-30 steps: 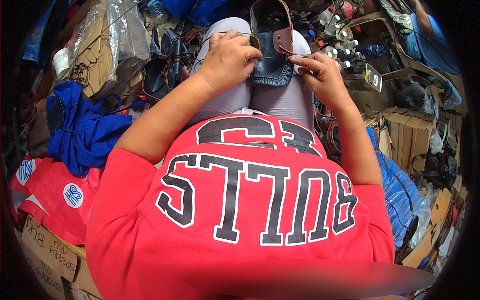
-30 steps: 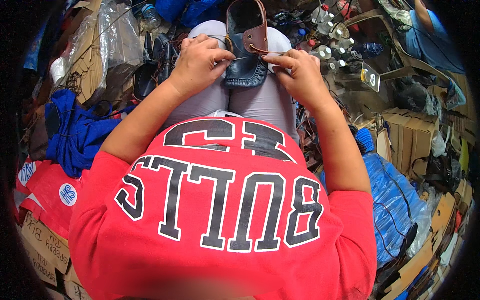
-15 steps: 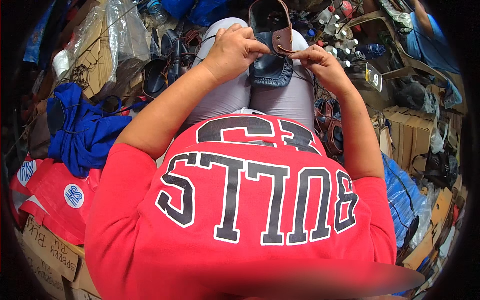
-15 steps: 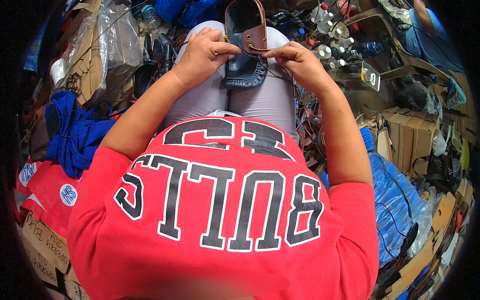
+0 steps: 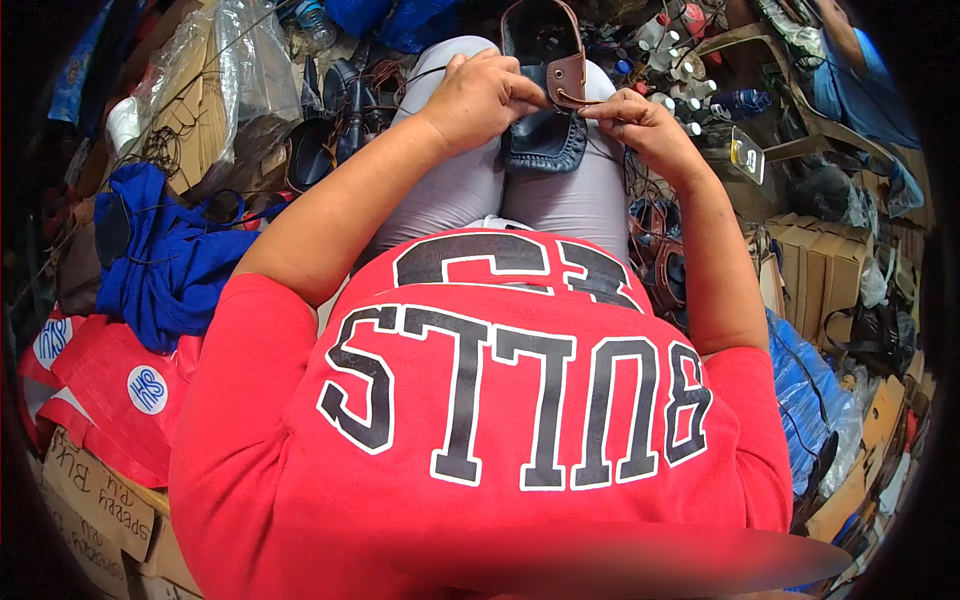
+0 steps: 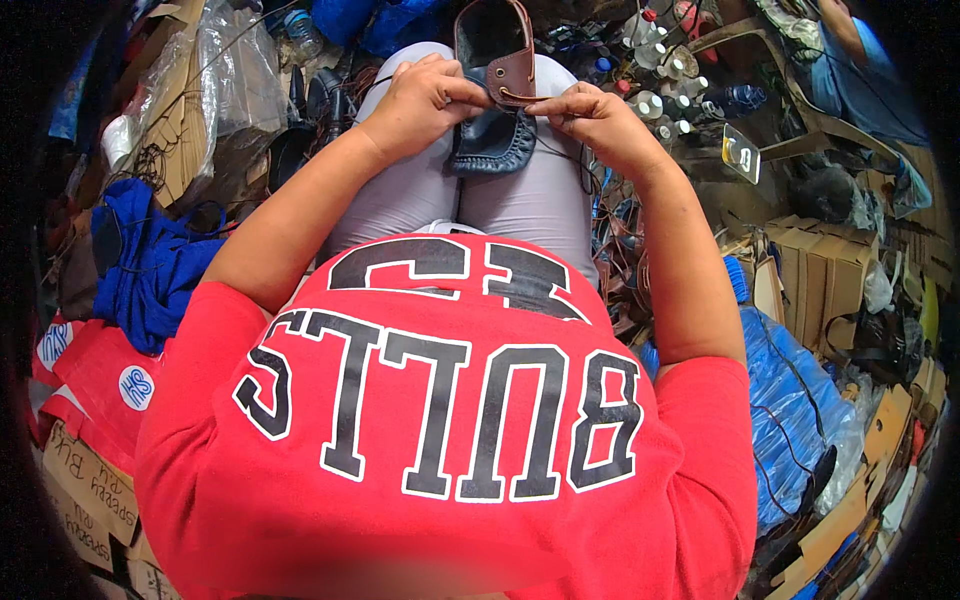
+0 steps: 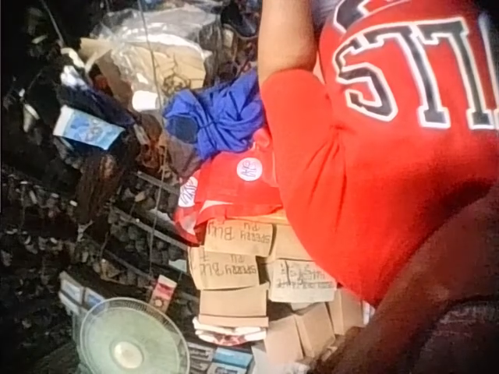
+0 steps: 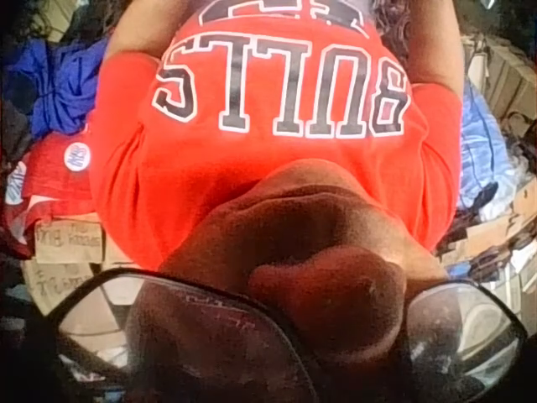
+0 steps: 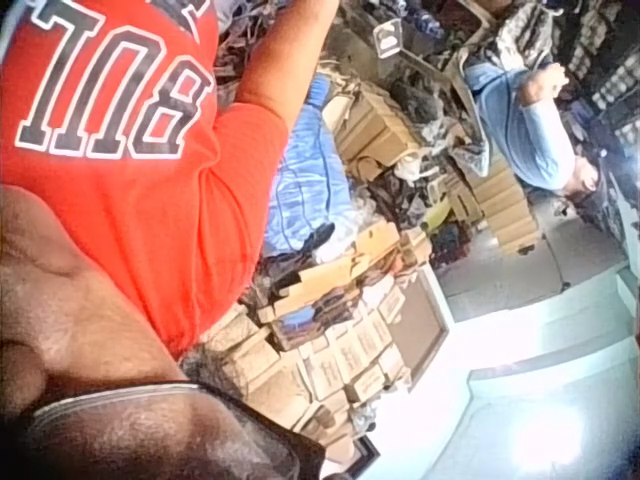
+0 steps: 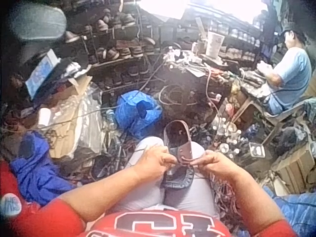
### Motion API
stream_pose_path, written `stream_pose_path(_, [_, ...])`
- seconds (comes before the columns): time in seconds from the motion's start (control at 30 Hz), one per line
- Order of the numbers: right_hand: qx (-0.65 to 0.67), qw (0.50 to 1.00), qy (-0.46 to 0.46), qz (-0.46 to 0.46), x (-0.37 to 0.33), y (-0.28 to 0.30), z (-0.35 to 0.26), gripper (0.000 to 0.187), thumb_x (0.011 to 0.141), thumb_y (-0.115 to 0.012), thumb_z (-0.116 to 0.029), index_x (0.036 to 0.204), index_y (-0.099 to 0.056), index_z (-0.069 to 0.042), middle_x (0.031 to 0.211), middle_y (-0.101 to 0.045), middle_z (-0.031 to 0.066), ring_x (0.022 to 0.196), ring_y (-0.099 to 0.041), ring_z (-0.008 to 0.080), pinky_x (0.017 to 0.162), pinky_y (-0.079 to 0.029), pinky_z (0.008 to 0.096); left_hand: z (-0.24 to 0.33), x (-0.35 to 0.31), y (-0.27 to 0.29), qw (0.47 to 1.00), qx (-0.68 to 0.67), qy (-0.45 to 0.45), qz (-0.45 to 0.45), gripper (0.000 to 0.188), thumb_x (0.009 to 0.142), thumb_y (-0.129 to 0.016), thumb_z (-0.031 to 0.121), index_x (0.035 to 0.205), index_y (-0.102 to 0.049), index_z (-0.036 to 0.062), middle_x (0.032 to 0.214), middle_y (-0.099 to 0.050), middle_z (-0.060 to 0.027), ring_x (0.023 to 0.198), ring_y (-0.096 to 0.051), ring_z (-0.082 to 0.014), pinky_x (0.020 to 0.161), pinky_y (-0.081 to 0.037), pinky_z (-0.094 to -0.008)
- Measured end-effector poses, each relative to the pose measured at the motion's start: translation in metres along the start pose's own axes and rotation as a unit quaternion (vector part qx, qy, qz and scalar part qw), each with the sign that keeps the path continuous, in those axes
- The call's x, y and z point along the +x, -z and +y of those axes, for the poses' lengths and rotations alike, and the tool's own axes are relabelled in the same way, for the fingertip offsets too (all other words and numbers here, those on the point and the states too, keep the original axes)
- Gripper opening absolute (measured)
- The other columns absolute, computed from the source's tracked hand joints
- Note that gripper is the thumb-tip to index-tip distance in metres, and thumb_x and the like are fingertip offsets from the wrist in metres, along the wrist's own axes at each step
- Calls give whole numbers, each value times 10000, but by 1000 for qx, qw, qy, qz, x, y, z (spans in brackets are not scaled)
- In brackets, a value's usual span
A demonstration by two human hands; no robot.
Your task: Hand-sewing a decorative or structural leather seam on the upper part of a shoe.
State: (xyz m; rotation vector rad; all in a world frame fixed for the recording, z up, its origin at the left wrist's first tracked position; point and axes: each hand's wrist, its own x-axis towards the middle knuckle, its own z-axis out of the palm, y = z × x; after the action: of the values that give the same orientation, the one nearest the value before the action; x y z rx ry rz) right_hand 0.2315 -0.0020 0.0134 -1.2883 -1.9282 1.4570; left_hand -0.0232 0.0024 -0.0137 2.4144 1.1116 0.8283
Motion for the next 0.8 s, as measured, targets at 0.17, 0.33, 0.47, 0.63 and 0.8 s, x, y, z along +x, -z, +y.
stream_pose_path(0.17, [0,1000,-5,-21,3,2,-5,261,825,-599,5,1032,-708,-112,924,-532,2,878,-535,109,810,-437,226,-1,11,-1,999,-22,-4,-28,130,737,-701,183,866,-715,184,737,-540,10,822,-503,-200,775,-357,-364])
stream_pose_path(0.33, [-16,999,-3,35,-11,-11,-10,285,810,-618,-1,1074,-681,-88,859,-550,-28,794,-509,59,730,-430,204,18,-4,11,1000,-19,-9,19,178,713,-720,143,890,-714,153,757,-597,2,822,-521,-204,766,-380,-358])
stream_pose_path(0.47, [91,994,-45,49,-9,-17,-11,291,812,-653,-36,1102,-655,-67,838,-582,-36,784,-502,51,713,-428,197,19,-8,3,995,-79,56,33,205,694,-738,140,897,-709,127,735,-642,-17,805,-538,-208,732,-414,-353])
stream_pose_path(0.63, [128,990,-49,41,-2,-12,-1,271,818,-656,-45,1088,-645,-52,854,-609,-25,773,-518,52,712,-437,198,24,4,1,989,-47,137,-16,244,688,-750,190,911,-698,105,717,-669,-38,764,-581,-206,731,-439,-327])
stream_pose_path(0.8, [115,992,-52,30,1,-15,-10,244,808,-678,-61,1046,-642,-20,864,-628,-5,773,-541,51,702,-445,205,22,13,-10,978,-117,171,-34,238,703,-743,191,918,-696,101,788,-695,-47,735,-640,-174,752,-453,-309])
